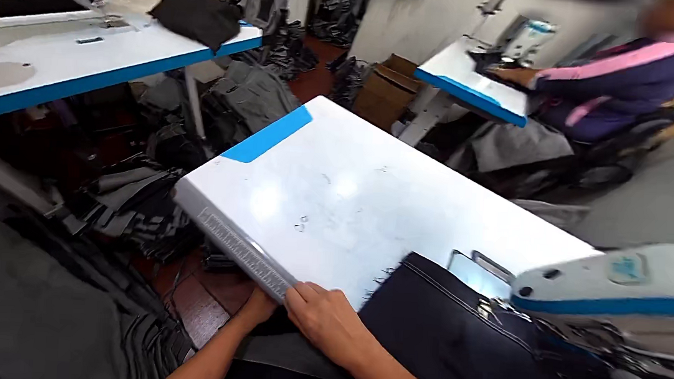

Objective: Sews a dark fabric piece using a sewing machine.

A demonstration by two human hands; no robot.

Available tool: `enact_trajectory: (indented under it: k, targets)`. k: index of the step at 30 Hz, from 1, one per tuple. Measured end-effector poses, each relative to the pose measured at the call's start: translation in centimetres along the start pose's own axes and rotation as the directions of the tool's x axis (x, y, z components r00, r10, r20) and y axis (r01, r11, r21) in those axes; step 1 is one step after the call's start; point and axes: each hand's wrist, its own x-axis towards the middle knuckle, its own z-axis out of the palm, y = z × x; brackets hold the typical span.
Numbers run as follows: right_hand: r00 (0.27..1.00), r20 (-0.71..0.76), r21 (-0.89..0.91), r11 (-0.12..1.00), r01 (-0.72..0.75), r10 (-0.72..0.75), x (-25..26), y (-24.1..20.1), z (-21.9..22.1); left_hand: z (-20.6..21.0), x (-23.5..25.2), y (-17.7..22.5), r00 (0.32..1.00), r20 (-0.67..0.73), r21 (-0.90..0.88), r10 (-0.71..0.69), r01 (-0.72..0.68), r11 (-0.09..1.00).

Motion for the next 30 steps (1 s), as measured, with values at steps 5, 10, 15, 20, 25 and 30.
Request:
enact_trajectory:
  k: [5,10,15,20,25,30]
  targets:
    - [0.983,-0.094,0.001,0.988,-0.157,0.157,-1.2,4.3,-3.7,-2.4,-3.4,0.7,0.986,0.066,-0.103,0.152,-0.145,0.984]
    - [0.947,-0.093,0.288,0.919,-0.271,0.308,-5.6,0.9,-7.4,-2.7,-6.5,5.1,0.998,-0.066,-0.451,0.006,-0.035,0.892]
    - [0.908,-0.13,0.383,0.865,-0.324,0.398,-10.9,-1.9,-8.1,-0.4,-5.5,12.8,0.976,-0.2,-0.482,-0.082,-0.025,0.876]
    - [0.812,-0.04,0.672,0.617,-0.41,0.582,-15.0,-2.8,-9.7,3.5,-1.9,16.8,0.71,-0.058,0.401,0.701,-0.627,0.668]
    - [0.566,0.111,0.861,0.205,-0.466,0.817,-19.8,-4.0,-11.5,12.6,3.8,20.0,0.473,0.398,0.426,0.786,-0.854,0.298]
    - [0.454,-0.086,0.638,0.399,-0.658,0.887,-26.3,-0.7,-14.9,21.1,6.0,21.0,0.418,0.586,0.263,0.694,-0.908,0.325]
